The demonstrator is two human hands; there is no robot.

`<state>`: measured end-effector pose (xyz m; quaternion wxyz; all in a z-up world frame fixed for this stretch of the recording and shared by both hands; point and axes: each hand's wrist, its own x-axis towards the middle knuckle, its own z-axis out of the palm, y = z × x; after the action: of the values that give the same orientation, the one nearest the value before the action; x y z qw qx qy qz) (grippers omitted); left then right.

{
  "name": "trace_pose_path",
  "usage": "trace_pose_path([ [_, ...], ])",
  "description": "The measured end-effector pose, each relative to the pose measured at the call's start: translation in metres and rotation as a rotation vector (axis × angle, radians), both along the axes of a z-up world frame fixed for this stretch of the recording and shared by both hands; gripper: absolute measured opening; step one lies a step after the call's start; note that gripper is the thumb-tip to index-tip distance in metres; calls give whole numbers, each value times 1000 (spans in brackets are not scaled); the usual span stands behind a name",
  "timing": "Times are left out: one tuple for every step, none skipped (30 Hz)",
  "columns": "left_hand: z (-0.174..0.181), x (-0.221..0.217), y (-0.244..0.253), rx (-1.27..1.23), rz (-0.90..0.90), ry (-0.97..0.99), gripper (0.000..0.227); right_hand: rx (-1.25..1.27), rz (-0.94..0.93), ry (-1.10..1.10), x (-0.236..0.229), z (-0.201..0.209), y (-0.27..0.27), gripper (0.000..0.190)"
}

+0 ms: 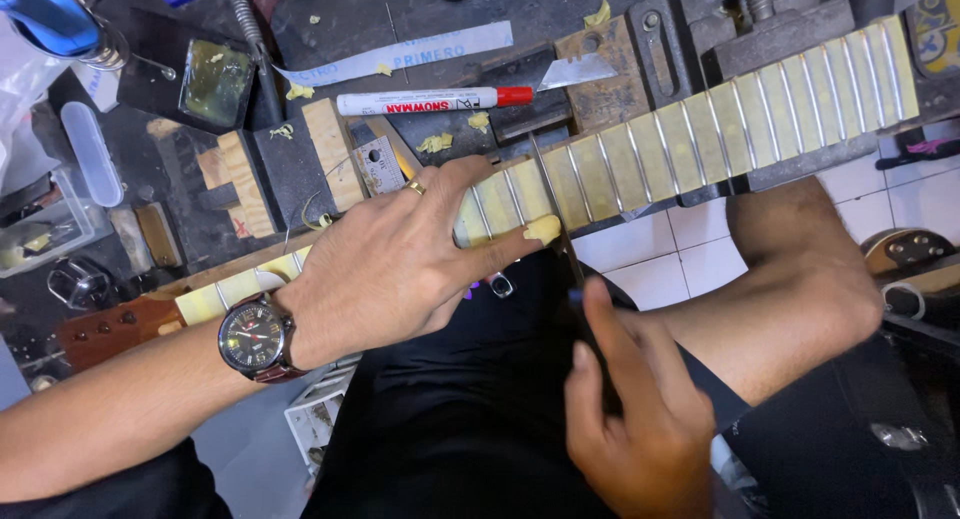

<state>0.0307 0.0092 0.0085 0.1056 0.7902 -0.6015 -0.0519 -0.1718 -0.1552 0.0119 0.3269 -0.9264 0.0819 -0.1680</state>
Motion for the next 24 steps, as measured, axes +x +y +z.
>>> trace_pose_path([
  [-1,0,0,14,-4,0,62,19,-9,-28,-13,1,0,35],
  [0,2,0,13,0,0,62,19,-5,-28,-13,2,1,35],
  [1,2,-1,-10,-7,7,60,-51,-3,-27,-14,3,2,29],
  [2,0,-1,-29,-15,21,58,-117,-2,-18,-19,6,4,24],
  [1,-1,2,-25,-12,28,58,-113,1,-11,-8,2,2,24],
  [-1,-1,2,-35,-9,18,62,-98,2,3,2,-2,1,32],
  [-3,0,1,-44,-5,8,65,-82,2,18,12,-5,-2,45],
  [-3,-2,1,-46,-5,5,65,-84,3,15,16,-2,-2,45],
  [-2,-3,2,-47,-2,1,65,-50,17,5,20,2,-3,44],
  [-3,-1,2,-47,0,-6,65,-14,32,-6,26,5,-3,42],
  [-1,1,0,-47,1,-11,65,-15,33,-11,14,6,-2,42],
  [0,0,-1,-55,0,9,62,-12,10,5,0,8,-1,37],
  [1,0,-1,-63,-1,28,59,-9,-13,22,-14,9,0,32],
  [0,1,0,-56,11,28,59,-2,0,22,-13,6,-2,32],
  [0,0,0,-66,6,35,59,-55,22,2,-13,3,-3,30],
  [0,1,0,-77,-14,41,60,-110,28,-21,-15,0,-2,27],
  [-1,0,1,-70,-15,39,60,-104,26,-23,-7,1,-2,27],
  [-2,0,1,-58,-8,25,62,-72,25,1,1,2,-2,34],
  [-3,-1,0,-47,-1,11,65,-40,24,25,8,3,-3,43],
  [-3,-2,0,-48,-7,9,65,-41,18,24,4,2,-3,43],
  [-3,-3,1,-19,0,-13,62,-12,19,21,2,1,-3,43],
  [-4,-2,1,9,7,-38,58,18,21,16,1,0,-2,44],
  [-3,0,0,8,1,-42,58,17,15,11,-8,0,-1,44],
  [-3,-1,0,3,-3,-32,61,-7,-4,-17,-17,1,0,36],
])
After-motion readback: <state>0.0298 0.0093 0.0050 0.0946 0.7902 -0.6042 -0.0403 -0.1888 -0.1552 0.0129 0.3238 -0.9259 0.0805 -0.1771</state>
